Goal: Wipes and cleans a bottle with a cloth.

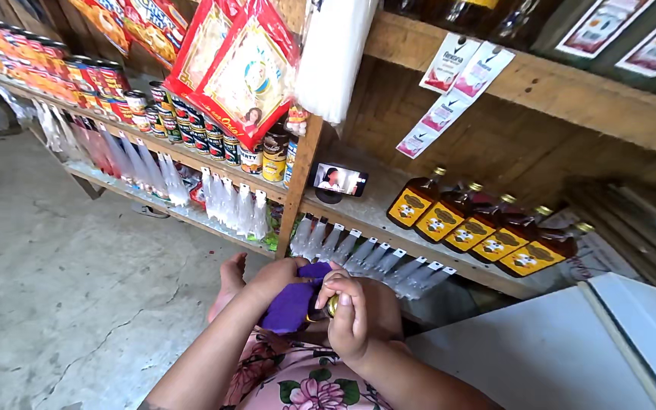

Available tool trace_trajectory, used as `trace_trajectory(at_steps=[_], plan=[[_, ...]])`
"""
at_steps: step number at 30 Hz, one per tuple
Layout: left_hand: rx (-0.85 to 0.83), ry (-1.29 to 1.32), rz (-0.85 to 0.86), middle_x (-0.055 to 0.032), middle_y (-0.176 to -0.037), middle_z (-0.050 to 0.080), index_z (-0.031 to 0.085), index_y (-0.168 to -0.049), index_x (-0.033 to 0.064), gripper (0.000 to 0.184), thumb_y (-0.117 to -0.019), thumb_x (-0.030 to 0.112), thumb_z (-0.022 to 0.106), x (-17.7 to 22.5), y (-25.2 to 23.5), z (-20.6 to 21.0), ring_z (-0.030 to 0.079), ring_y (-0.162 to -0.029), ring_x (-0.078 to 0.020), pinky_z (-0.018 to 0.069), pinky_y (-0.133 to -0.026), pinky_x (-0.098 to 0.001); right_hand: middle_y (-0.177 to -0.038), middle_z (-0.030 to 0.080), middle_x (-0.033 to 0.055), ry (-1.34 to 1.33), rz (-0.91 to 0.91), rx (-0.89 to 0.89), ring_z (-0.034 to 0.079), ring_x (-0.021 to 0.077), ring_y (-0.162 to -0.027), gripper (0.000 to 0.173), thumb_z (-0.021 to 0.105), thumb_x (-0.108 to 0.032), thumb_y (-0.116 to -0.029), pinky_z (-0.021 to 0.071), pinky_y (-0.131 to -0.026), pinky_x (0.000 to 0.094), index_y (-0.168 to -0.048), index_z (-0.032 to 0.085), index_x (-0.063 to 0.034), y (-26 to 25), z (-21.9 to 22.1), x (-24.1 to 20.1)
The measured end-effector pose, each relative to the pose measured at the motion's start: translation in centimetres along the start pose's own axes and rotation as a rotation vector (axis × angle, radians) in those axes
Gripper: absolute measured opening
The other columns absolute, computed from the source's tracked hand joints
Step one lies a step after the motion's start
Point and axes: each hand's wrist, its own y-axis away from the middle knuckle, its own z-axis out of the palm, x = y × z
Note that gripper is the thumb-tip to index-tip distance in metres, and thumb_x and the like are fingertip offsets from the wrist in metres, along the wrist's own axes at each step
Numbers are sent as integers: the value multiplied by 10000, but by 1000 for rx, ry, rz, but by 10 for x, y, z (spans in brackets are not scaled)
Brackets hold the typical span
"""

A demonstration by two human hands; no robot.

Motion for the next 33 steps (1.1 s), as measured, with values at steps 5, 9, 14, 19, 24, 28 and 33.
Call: trace_trajectory(at_steps=[5, 9, 14, 19, 24, 28, 33], plan=[[-148, -190, -16, -196, -1133, 692, 696, -1177, 82, 279, -978, 269, 641, 9, -15, -5, 646, -1096, -388, 465, -927, -654, -719, 587, -13, 18, -32, -46, 640, 74, -791, 355, 238, -257, -1117, 352, -1189, 475, -1083, 572, -141, 0, 1, -2], [-230, -336, -106, -210, -1208, 678, 686, -1231, 84, 279, -1010, 216, 577, 23, -19, -4, 631, -1156, -411, 461, -954, -658, -741, 596, -7, 8, -67, -103, 638, 86, -806, 350, 239, -250, -1108, 328, -1198, 496, -1096, 572, -140, 3, 2, -5], [-133, -174, -231, -197, -1231, 672, 690, -1230, 68, 334, -1044, 291, 525, -6, -22, 11, 628, -1165, -381, 458, -971, -618, -766, 596, -2, 8, -91, -139, 639, 91, -832, 331, 244, -238, -1107, 330, -1196, 476, -1109, 563, -151, 3, 4, -9], [166, 382, -230, -131, -1200, 663, 660, -1235, 29, 346, -1023, 284, 562, -68, -11, 32, 619, -1113, -206, 468, -984, -381, -761, 599, -2, 2, -79, -154, 638, 93, -834, 329, 241, -234, -1107, 311, -1207, 481, -1125, 558, -147, 1, 3, -8], [684, 981, 125, 51, -871, 717, 629, -1087, -5, 234, -894, 126, 653, -146, -24, 50, 679, -813, 16, 573, -787, -202, -710, 590, -24, 15, 0, -98, 644, 70, -794, 363, 224, -273, -1121, 336, -1200, 481, -1145, 566, -156, -9, 0, 3], [734, 995, 168, 7, -1023, 706, 585, -1254, 18, 325, -1045, 219, 439, -107, 10, 43, 669, -952, -27, 567, -883, -251, -688, 585, -21, 16, 34, -71, 640, 66, -765, 369, 222, -254, -1118, 330, -1201, 496, -1151, 573, -145, -14, 2, 9], [749, 615, 552, 14, -1094, 721, 660, -1200, 12, 374, -1047, 328, 532, -24, 42, 49, 657, -1035, 2, 550, -956, -261, -940, 657, -20, 94, 21, -89, 627, 73, -1032, 347, 249, -249, -1115, 375, -1158, 404, -1176, 582, -169, -15, 5, 4]])
